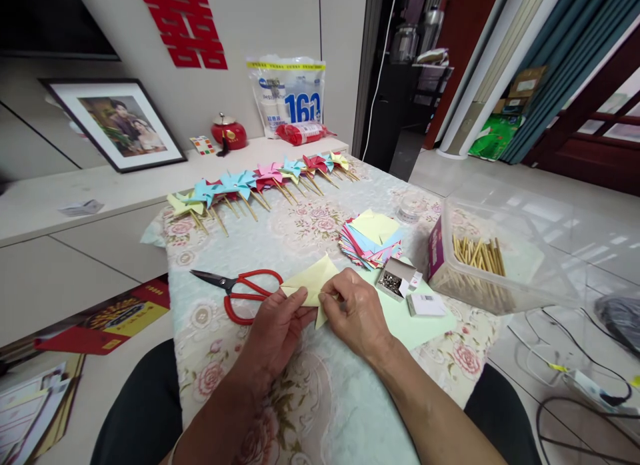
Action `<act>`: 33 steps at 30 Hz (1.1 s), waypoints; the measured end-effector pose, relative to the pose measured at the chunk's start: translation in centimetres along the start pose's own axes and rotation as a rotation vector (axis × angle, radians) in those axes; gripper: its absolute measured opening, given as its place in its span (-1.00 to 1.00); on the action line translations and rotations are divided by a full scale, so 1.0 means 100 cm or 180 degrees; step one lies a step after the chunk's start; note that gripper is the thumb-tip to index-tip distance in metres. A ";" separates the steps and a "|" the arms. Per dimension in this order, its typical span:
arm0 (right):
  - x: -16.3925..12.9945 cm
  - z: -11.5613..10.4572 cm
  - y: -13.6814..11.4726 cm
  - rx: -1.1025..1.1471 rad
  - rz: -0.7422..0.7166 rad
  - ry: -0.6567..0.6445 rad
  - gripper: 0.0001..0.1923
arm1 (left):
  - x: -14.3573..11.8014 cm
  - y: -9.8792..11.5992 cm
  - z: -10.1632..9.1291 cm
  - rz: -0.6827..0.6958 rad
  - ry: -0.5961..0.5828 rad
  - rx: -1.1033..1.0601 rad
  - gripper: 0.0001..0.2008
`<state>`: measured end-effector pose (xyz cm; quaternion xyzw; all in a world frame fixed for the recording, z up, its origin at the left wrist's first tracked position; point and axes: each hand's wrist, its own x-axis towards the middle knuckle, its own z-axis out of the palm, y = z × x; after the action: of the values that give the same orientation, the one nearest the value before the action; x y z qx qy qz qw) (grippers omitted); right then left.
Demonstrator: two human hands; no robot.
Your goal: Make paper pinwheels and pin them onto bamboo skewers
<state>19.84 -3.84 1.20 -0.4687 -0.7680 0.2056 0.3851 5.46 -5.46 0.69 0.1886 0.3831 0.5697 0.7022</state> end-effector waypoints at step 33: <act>0.008 -0.010 0.020 0.2300 0.1571 0.0371 -0.25 | -0.002 0.010 0.000 -0.0037 0.0061 0.0390 -0.51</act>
<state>21.54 -2.20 0.82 -0.4842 -0.4888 0.5200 0.5062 4.82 -5.35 1.47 0.2236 0.4252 0.5429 0.6889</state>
